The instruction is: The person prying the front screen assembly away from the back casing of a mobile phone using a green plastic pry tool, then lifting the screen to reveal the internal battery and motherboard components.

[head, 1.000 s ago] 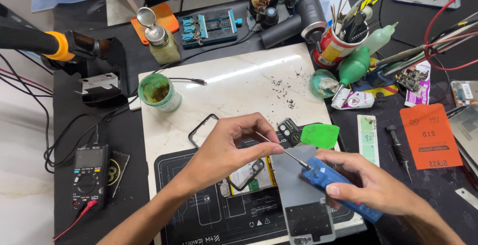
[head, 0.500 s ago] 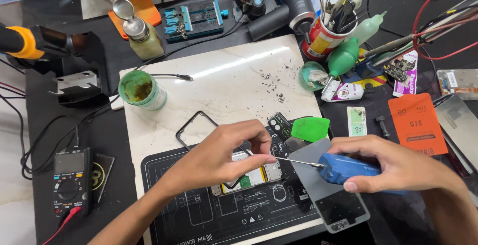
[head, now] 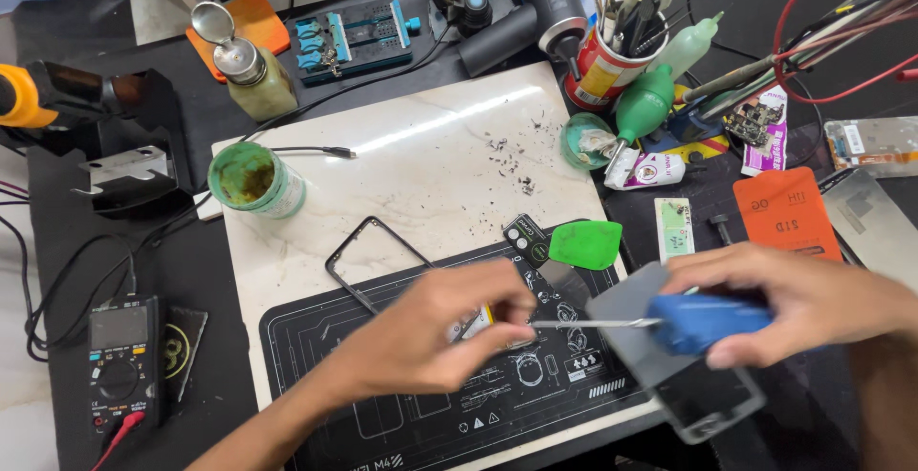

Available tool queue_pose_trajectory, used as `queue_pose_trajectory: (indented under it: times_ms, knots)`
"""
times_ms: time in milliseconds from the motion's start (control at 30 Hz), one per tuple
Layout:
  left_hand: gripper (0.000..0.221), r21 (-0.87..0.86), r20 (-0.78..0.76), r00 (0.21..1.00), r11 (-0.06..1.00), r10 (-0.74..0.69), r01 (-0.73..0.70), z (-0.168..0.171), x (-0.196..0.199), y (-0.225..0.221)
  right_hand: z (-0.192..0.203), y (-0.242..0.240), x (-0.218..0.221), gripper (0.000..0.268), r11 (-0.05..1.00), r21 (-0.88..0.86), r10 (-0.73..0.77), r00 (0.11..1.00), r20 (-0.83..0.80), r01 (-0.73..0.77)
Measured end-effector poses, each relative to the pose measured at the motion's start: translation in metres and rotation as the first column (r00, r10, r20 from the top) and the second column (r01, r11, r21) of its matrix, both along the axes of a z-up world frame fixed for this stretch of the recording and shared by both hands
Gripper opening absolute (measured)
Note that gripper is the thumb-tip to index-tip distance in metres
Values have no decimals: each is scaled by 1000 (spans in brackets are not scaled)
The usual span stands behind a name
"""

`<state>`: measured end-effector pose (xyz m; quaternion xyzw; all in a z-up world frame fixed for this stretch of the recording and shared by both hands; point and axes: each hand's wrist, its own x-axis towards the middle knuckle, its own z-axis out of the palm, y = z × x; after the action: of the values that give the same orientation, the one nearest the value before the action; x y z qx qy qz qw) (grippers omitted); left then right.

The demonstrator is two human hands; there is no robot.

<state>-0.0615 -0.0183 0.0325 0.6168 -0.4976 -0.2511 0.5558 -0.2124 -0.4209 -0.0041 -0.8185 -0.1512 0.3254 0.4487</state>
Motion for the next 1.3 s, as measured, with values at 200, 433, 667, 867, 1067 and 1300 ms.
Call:
queue_pose_trajectory:
  times_ms: [200,433,667,867,1067,1300]
  knots:
    - [10,99,107,953,951,282,-293,-12,30,15,6,-54,-13,55,945,-54,-325,943,-75,321]
    - [13,62,314,879,916,359,-397,-52,56,-37,0,-2,1,49,810,-91,-585,809,-59,579]
    - [19,100,352,852,889,388,-447,-53,69,-51,18,29,12,59,800,166,-594,800,86,577]
    - [42,307,-410,893,950,184,-56,-44,27,-51,9,77,12,60,621,324,-722,681,-119,714]
    - [68,178,-700,707,983,98,39,-49,1,-43,12,115,20,55,628,372,-704,703,-104,684]
    - [66,231,-759,594,964,265,-135,-40,29,0,26,124,19,51,736,167,-675,693,252,656]
